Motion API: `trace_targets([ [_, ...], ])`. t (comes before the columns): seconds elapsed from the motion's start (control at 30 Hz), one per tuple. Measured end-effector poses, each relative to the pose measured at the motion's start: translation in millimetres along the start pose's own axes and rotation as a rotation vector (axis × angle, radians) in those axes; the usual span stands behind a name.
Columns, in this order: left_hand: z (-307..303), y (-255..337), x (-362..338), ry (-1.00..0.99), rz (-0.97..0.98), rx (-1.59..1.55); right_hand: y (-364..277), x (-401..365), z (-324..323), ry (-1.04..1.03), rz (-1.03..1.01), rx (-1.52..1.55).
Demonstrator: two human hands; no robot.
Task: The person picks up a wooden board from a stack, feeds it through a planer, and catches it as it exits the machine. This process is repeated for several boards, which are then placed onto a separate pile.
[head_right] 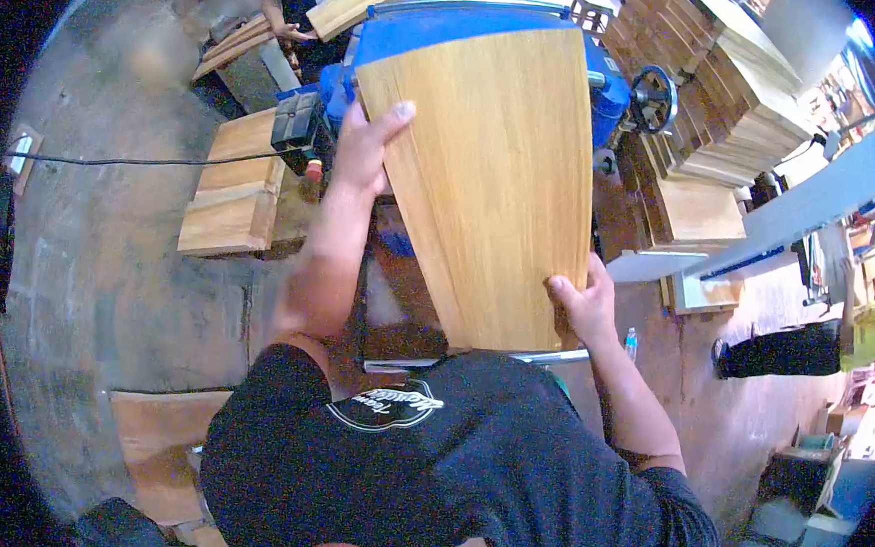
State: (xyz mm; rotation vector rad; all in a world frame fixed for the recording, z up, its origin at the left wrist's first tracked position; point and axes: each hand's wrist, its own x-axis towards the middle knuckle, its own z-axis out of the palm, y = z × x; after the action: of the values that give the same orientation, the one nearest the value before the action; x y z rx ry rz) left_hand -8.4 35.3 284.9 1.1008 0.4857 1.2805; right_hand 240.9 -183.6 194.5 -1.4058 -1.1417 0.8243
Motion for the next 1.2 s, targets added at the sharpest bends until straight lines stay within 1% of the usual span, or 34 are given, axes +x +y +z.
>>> trace_targets([
  [0.1, 4, 22, 16, -0.002, 0.05, -0.034, 5, -8, 5, 0.015, 0.014, 0.044],
  [0.13, 7, 23, 16, 0.015, 0.063, -0.032, 8, -7, 10, 0.048, -0.03, 0.093],
  [0.17, 9, 22, 15, 0.013, 0.062, -0.032, 7, -7, 9, 0.051, -0.03, 0.094],
  [0.23, 9, 16, 12, 0.079, 0.161, 0.045, -2, -10, 5, 0.009, 0.059, 0.091],
  [0.27, 4, 5, 7, 0.077, 0.156, 0.045, -7, -10, 6, 0.013, 0.064, 0.092],
  [0.33, -15, -36, -14, 0.274, -0.13, 0.004, -21, -9, 4, 0.119, -0.135, -0.321],
  [0.37, -6, -58, -34, 0.292, -0.177, -0.026, -34, -7, 7, 0.12, -0.136, -0.318],
  [0.4, -9, -94, -44, 0.314, -0.234, -0.222, -50, -8, 16, 0.074, -0.157, -0.432],
  [0.43, -7, -100, -43, 0.443, -0.258, -0.51, -61, -12, 28, 0.025, -0.17, -0.543],
  [0.5, -81, -196, -9, -0.49, 0.144, -0.945, -71, -14, 49, -0.292, -0.321, -0.748],
  [0.53, -73, -187, -6, -0.342, 0.131, -0.989, -71, -14, 59, -0.432, -0.427, -0.733],
  [0.57, -64, -176, 0, -0.335, 0.129, -0.984, -72, -12, 69, -0.57, -0.536, -0.714],
  [0.6, -58, -165, 6, -0.452, 0.202, -1.019, -78, -7, 79, -0.666, -0.575, -0.842],
  [0.63, -53, -153, 12, -0.577, 0.274, -1.05, -74, 1, 89, -0.662, -0.579, -0.834],
  [0.67, -52, -142, 14, -0.634, 0.295, -1.021, -65, 11, 98, -0.663, -0.653, -0.856],
  [0.7, -52, -140, 17, -0.639, 0.296, -1.014, -62, 21, 106, -0.665, -0.731, -0.881],
  [0.77, -48, -139, 24, -0.766, 0.319, -1.094, -72, 42, 128, -0.626, -0.768, -0.909],
  [0.83, -35, -125, 25, -0.869, 0.256, -1.055, -91, 69, 151, -0.576, -0.922, -0.859],
  [0.87, -13, -107, 6, -0.748, 0.226, -1.091, -98, 83, 167, -0.525, -0.995, -0.823],
  [0.97, 6, -107, 0, -0.716, 0.198, -1.102, -124, 110, 213, -0.385, -1.148, -0.713],
  [1.0, 8, -103, -4, -0.676, 0.196, -1.078, -130, 112, 222, -0.37, -1.136, -0.72],
  [1.03, 5, -103, -1, -0.682, 0.181, -1.086, -133, 114, 229, -0.361, -1.17, -0.692],
  [1.07, 0, -104, 3, -0.722, 0.192, -1.08, -133, 115, 230, -0.358, -1.205, -0.662],
  [1.1, -6, -105, 6, -0.758, 0.205, -1.073, -128, 112, 223, -0.355, -1.191, -0.664],
  [1.13, -7, -102, 4, -0.751, 0.252, -1.034, -120, 102, 210, -0.417, -1.157, -0.66],
  [1.17, -17, -105, 7, -0.74, 0.228, -1.046, -110, 91, 195, -0.476, -1.115, -0.655],
  [1.2, -31, -108, 14, -0.815, 0.243, -1.022, -94, 78, 176, -0.546, -1.02, -0.681],
])
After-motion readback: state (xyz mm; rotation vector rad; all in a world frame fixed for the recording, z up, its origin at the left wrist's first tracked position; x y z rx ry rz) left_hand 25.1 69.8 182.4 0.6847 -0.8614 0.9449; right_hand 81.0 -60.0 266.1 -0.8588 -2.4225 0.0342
